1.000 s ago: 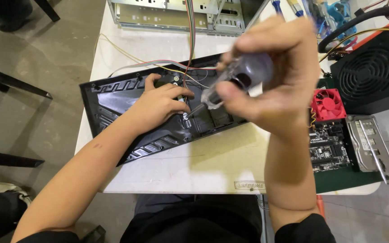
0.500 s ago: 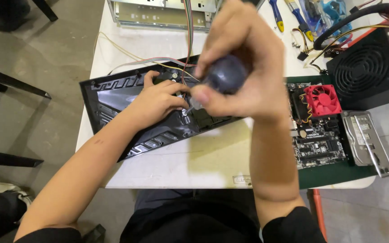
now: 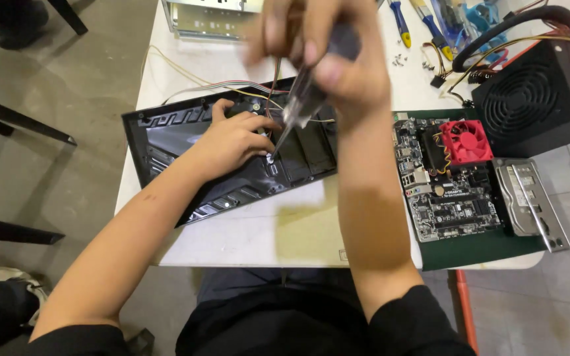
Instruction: Assembling a computer case panel by connecting internal wiring and using a screwdriver to secure components.
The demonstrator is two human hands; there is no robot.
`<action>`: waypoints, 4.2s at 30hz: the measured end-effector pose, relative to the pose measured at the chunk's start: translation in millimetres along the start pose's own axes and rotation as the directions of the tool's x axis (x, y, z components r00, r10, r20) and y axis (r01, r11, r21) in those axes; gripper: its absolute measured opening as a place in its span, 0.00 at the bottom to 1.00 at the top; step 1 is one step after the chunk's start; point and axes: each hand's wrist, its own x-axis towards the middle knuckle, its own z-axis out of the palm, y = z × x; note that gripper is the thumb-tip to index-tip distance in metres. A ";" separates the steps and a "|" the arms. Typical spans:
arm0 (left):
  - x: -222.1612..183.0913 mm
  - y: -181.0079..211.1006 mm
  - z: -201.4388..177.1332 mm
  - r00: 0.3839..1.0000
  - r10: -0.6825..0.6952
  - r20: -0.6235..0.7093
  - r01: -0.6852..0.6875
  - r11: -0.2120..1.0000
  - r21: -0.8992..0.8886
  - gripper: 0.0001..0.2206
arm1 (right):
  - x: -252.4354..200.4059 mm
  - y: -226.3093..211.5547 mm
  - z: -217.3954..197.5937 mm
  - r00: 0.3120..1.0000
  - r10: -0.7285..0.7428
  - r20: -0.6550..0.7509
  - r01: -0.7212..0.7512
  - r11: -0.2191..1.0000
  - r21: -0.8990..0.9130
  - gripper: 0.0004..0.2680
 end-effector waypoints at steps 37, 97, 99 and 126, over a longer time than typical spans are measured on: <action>4.1 4.3 -11.8 0.997 -0.030 0.064 0.035 0.997 -0.072 0.03 | -9.0 3.5 57.1 0.666 -0.252 -0.702 -0.254 0.809 -0.531 0.08; -2.2 -4.2 -0.5 0.997 -0.059 0.048 0.062 0.996 -0.059 0.04 | -19.4 35.4 63.0 0.746 -0.234 -0.624 -0.281 0.739 -0.612 0.09; -4.0 -8.3 5.3 0.999 -0.041 0.001 0.041 0.999 -0.026 0.08 | -20.3 17.4 68.0 0.780 -0.299 -0.549 -0.237 0.672 -0.702 0.13; 11.1 -4.2 -8.8 0.991 -0.108 0.079 0.119 0.982 -0.149 0.02 | 4.0 11.4 32.0 0.692 0.230 -0.684 -0.416 0.902 -0.117 0.15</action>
